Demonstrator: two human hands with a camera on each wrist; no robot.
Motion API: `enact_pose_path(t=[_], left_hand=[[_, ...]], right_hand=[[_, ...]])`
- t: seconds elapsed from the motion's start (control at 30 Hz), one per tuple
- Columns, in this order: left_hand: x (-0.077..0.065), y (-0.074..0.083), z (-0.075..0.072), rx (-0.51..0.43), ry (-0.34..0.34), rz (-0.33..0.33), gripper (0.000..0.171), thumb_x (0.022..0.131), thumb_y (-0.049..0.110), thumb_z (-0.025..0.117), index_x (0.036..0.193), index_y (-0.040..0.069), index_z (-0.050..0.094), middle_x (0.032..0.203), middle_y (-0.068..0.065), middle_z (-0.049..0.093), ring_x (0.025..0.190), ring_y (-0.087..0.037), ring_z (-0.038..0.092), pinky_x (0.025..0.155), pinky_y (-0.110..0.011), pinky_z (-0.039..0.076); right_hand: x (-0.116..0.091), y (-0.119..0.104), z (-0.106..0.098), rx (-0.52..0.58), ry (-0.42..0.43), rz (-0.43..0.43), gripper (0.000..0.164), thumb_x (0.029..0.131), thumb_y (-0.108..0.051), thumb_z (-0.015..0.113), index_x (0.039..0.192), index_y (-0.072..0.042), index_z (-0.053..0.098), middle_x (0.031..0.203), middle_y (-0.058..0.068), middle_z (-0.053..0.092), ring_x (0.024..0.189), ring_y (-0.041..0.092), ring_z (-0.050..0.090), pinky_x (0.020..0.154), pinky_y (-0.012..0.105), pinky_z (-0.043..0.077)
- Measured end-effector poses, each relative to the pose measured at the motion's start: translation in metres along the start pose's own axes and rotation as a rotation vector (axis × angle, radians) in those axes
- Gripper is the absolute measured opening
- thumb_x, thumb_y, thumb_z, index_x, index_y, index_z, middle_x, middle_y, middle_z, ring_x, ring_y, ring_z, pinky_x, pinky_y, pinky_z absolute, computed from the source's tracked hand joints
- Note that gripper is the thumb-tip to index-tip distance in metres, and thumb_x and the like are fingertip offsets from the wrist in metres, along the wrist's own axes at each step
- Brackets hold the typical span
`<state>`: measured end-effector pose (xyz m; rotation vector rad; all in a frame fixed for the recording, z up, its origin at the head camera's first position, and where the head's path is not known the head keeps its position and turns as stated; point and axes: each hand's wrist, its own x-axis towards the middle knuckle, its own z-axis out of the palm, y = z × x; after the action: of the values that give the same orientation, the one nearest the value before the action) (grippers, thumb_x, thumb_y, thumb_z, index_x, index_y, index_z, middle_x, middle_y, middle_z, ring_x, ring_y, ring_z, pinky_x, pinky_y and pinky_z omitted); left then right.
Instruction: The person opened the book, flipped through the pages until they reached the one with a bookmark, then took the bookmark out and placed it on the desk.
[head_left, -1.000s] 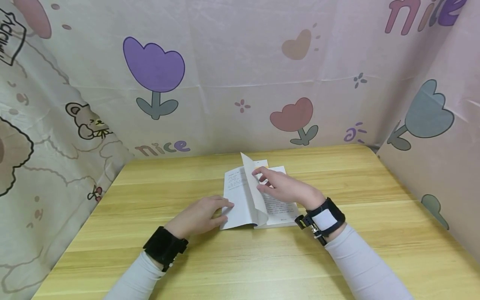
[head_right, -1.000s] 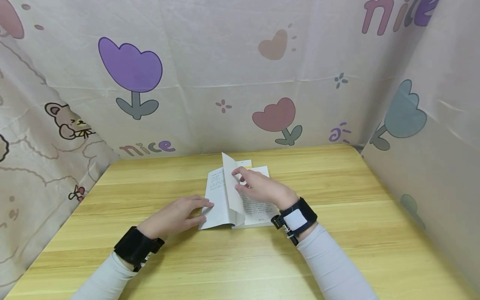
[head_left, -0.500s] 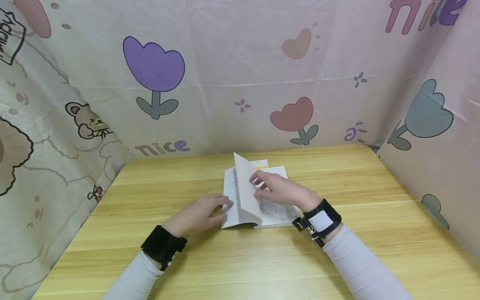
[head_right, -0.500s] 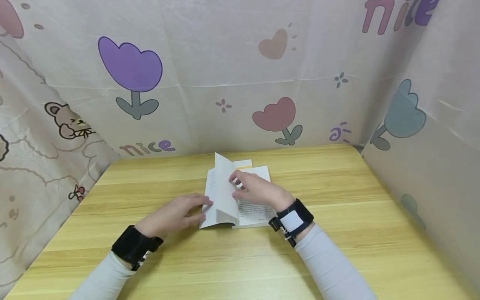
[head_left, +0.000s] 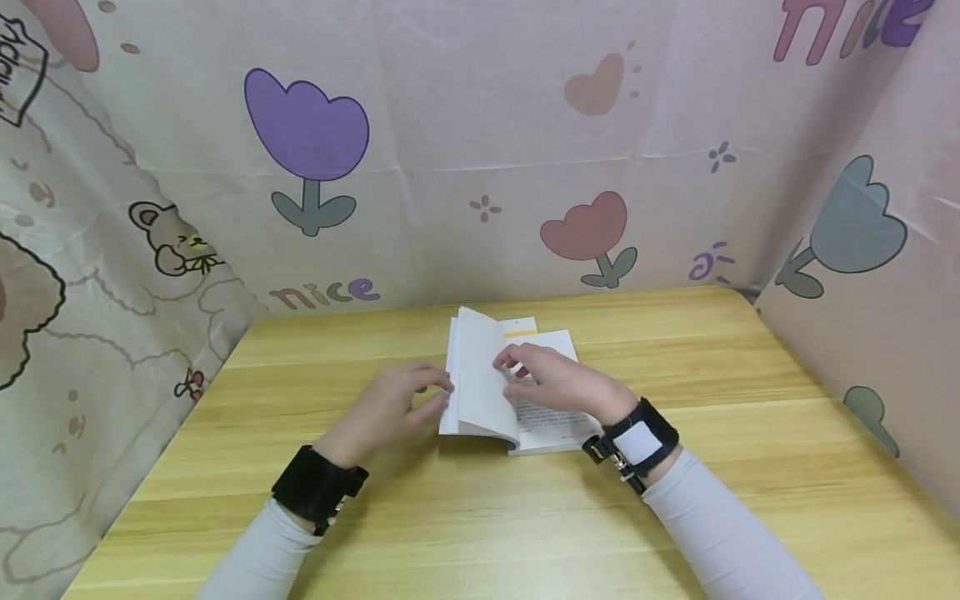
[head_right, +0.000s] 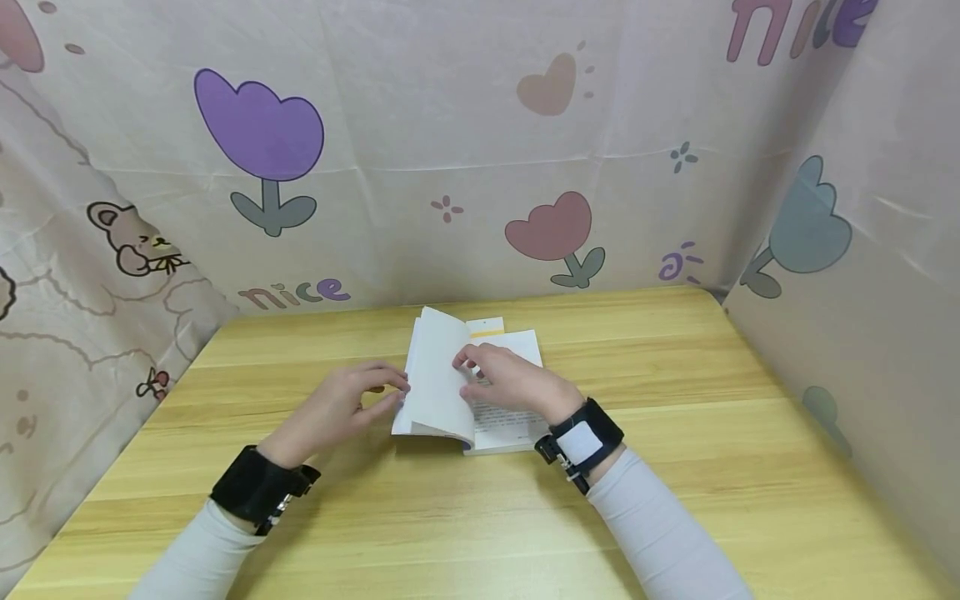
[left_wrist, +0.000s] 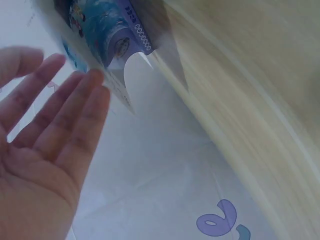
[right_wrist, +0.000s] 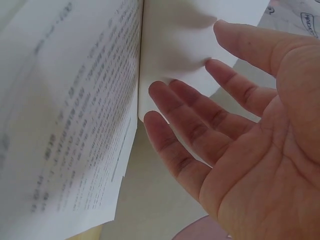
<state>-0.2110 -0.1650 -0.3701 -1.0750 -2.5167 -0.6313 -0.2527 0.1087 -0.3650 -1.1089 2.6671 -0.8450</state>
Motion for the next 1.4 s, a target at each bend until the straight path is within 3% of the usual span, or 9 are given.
enact_pose_path(t=[0.17, 0.43, 0.67, 0.87, 1.1, 1.4], left_hand=[[0.004, 0.0, -0.002, 0.013, 0.133, 0.114, 0.01, 0.088, 0.014, 0.067, 0.096, 0.01, 0.072, 0.1, 0.002, 0.066, 0.089, -0.01, 0.062, 0.076, -0.027, 0.052], [0.007, 0.003, -0.002, 0.014, 0.18, 0.145, 0.012, 0.087, 0.015, 0.068, 0.097, 0.01, 0.072, 0.1, 0.002, 0.065, 0.088, -0.009, 0.061, 0.076, -0.025, 0.052], [0.006, 0.005, 0.002, 0.031, 0.116, 0.115, 0.015, 0.089, 0.019, 0.067, 0.1, 0.01, 0.072, 0.104, 0.001, 0.064, 0.095, -0.012, 0.059, 0.083, -0.027, 0.05], [0.005, 0.005, 0.005, 0.058, 0.101, 0.12, 0.012, 0.086, 0.019, 0.069, 0.096, 0.012, 0.073, 0.105, 0.0, 0.064, 0.101, -0.014, 0.057, 0.088, -0.031, 0.048], [0.003, 0.005, 0.01, 0.065, 0.057, 0.106, 0.015, 0.085, 0.018, 0.07, 0.099, 0.012, 0.072, 0.104, 0.001, 0.065, 0.093, -0.012, 0.06, 0.081, -0.028, 0.051], [-0.002, 0.005, 0.015, 0.081, -0.102, 0.035, 0.027, 0.087, 0.032, 0.069, 0.109, 0.016, 0.07, 0.111, 0.003, 0.064, 0.09, -0.01, 0.059, 0.08, -0.025, 0.051]], right_hand=[[0.001, -0.002, 0.003, -0.027, 0.005, -0.004, 0.042, 0.093, -0.025, 0.065, 0.129, -0.007, 0.055, 0.124, 0.005, 0.056, 0.106, 0.017, 0.057, 0.088, 0.03, 0.047], [0.003, -0.003, 0.008, -0.1, 0.022, -0.019, 0.043, 0.092, -0.028, 0.065, 0.129, -0.009, 0.057, 0.12, 0.006, 0.056, 0.107, 0.019, 0.057, 0.086, 0.027, 0.047], [0.005, -0.003, 0.01, -0.12, 0.027, -0.034, 0.041, 0.09, -0.029, 0.068, 0.126, -0.012, 0.06, 0.12, 0.004, 0.055, 0.105, 0.018, 0.055, 0.087, 0.028, 0.045], [0.006, -0.005, 0.012, -0.146, 0.025, -0.04, 0.038, 0.09, -0.03, 0.068, 0.124, -0.014, 0.063, 0.122, 0.001, 0.054, 0.106, 0.016, 0.054, 0.087, 0.026, 0.045], [0.006, -0.006, 0.015, -0.18, 0.017, -0.088, 0.035, 0.09, -0.027, 0.069, 0.123, -0.016, 0.066, 0.123, -0.002, 0.055, 0.106, 0.013, 0.054, 0.088, 0.025, 0.045], [0.006, -0.007, 0.016, -0.225, 0.001, -0.126, 0.036, 0.091, -0.027, 0.067, 0.125, -0.015, 0.067, 0.128, 0.004, 0.057, 0.111, 0.016, 0.054, 0.093, 0.029, 0.044]])
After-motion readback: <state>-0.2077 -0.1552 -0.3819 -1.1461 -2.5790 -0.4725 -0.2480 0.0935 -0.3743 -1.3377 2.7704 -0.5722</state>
